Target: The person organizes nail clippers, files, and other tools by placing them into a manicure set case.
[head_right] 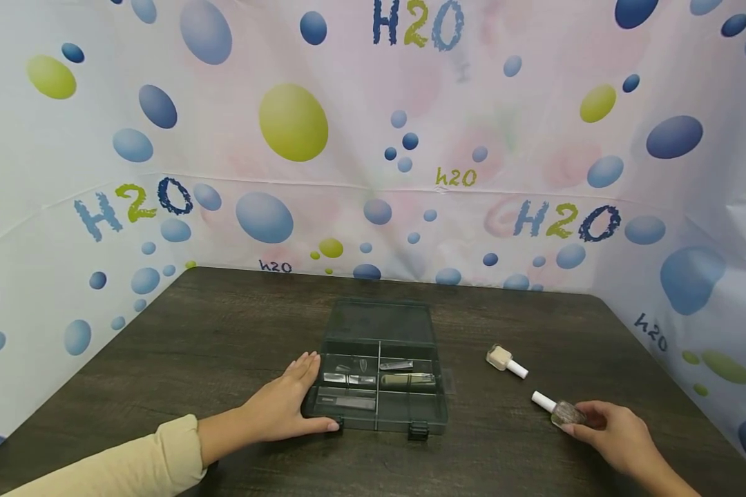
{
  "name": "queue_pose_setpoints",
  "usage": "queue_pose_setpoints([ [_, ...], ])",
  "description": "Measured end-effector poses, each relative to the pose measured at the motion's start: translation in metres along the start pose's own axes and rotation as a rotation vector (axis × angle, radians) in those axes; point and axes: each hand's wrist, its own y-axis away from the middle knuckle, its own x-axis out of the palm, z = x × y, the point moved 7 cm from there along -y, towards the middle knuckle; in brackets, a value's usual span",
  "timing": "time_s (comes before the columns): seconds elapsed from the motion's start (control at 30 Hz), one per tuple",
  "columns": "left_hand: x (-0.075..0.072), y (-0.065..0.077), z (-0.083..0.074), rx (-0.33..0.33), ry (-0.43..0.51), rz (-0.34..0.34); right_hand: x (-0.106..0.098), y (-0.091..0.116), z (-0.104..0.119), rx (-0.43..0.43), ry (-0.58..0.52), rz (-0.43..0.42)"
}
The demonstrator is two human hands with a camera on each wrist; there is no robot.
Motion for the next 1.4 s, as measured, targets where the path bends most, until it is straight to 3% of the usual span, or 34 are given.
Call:
queue_pose_setpoints([
  [0.5,0.0,0.001,0.0,0.003,-0.002,-0.009,0.002,0.001,0.021,-0.044,-0.038,-0.009],
  [1.0,-0.001,0.001,-0.001,0.007,-0.009,-0.012,0.013,0.004,0.06,-0.095,-0.147,-0.008],
  [1.4,-0.001,0.001,-0.002,0.007,-0.006,-0.014,0.012,0.007,0.09,-0.205,-0.205,-0.072],
])
